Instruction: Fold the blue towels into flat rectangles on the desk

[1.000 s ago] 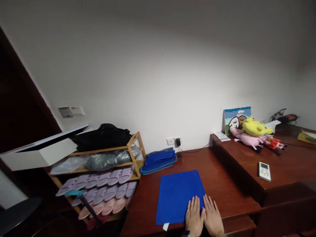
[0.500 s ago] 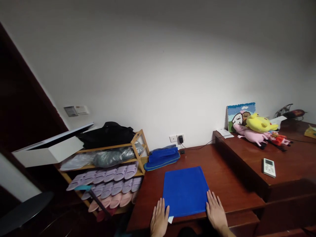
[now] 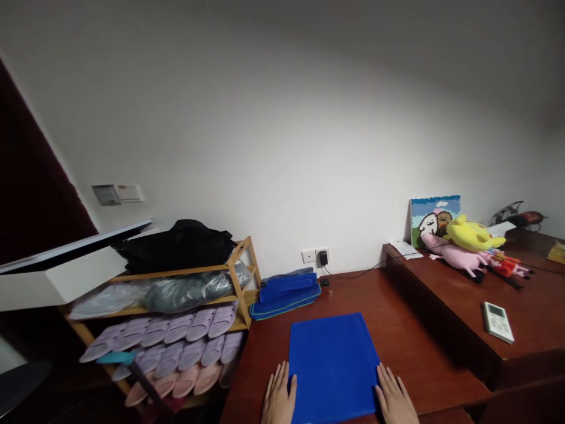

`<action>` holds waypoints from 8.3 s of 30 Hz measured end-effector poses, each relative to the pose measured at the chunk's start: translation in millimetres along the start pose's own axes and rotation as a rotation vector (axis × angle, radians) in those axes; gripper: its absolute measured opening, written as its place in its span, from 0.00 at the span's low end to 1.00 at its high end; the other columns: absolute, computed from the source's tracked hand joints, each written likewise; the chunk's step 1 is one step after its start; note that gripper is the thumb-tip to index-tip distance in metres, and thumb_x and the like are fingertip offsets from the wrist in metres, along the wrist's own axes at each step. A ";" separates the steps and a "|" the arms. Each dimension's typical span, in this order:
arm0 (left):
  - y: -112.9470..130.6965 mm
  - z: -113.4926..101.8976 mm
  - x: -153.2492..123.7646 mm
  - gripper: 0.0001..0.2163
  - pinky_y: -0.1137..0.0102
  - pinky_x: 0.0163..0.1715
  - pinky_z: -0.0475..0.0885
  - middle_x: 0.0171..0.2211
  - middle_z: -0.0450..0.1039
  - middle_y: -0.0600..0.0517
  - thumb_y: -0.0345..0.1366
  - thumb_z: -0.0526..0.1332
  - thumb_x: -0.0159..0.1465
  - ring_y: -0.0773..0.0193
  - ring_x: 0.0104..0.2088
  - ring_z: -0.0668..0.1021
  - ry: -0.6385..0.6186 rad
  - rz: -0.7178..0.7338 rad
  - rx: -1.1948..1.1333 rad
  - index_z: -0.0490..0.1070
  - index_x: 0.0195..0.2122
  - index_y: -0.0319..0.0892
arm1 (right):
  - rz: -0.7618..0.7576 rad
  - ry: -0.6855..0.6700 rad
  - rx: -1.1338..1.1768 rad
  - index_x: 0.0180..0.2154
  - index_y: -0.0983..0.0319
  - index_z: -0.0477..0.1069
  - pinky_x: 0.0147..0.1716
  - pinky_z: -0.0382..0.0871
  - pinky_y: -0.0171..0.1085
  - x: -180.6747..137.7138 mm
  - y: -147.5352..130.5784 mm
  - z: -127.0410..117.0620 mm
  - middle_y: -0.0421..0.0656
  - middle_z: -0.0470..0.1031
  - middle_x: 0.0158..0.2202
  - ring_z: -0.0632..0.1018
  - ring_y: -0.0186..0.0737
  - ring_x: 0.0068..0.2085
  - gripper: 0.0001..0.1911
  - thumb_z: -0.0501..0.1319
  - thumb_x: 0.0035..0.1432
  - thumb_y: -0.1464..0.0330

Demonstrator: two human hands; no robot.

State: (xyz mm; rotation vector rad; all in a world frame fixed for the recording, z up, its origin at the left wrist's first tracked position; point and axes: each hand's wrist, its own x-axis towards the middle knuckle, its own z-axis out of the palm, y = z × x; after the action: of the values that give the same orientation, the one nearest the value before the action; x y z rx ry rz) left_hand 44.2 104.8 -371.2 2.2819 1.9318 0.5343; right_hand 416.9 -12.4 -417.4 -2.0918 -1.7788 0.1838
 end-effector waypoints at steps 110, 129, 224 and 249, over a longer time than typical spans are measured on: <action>-18.8 -4.9 74.6 0.24 0.52 0.70 0.62 0.69 0.67 0.51 0.41 0.49 0.73 0.54 0.69 0.68 0.016 0.113 0.033 0.67 0.67 0.50 | 0.001 -0.175 -0.025 0.74 0.65 0.48 0.74 0.41 0.49 130.4 -25.0 -28.8 0.41 0.48 0.76 0.49 0.44 0.75 0.36 0.38 0.71 0.55; -20.5 0.0 74.6 0.24 0.52 0.70 0.62 0.69 0.67 0.51 0.41 0.49 0.72 0.54 0.69 0.68 0.030 0.112 0.013 0.67 0.67 0.51 | 0.004 -0.193 -0.067 0.74 0.66 0.46 0.74 0.41 0.49 129.5 -29.9 -35.3 0.42 0.45 0.76 0.47 0.43 0.75 0.37 0.37 0.71 0.56; -29.6 -7.7 75.0 0.28 0.54 0.73 0.52 0.73 0.58 0.49 0.51 0.46 0.75 0.57 0.73 0.60 -0.055 0.062 0.014 0.58 0.72 0.46 | -0.067 -0.178 -0.134 0.74 0.64 0.48 0.73 0.41 0.49 159.2 -16.1 -24.0 0.43 0.47 0.76 0.48 0.44 0.76 0.36 0.35 0.72 0.57; 28.2 13.6 105.2 0.26 0.51 0.71 0.59 0.71 0.63 0.49 0.43 0.41 0.75 0.55 0.71 0.64 0.123 0.063 -0.009 0.61 0.71 0.46 | 0.011 -0.122 -0.017 0.74 0.66 0.47 0.74 0.41 0.49 177.8 -21.4 -13.7 0.43 0.49 0.76 0.50 0.44 0.75 0.36 0.38 0.71 0.57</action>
State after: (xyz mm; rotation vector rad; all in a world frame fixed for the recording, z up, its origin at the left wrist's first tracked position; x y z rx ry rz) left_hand 88.9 203.7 -354.6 2.3629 1.9111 0.7043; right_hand 435.2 160.0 -370.6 -2.1440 -1.8447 0.3071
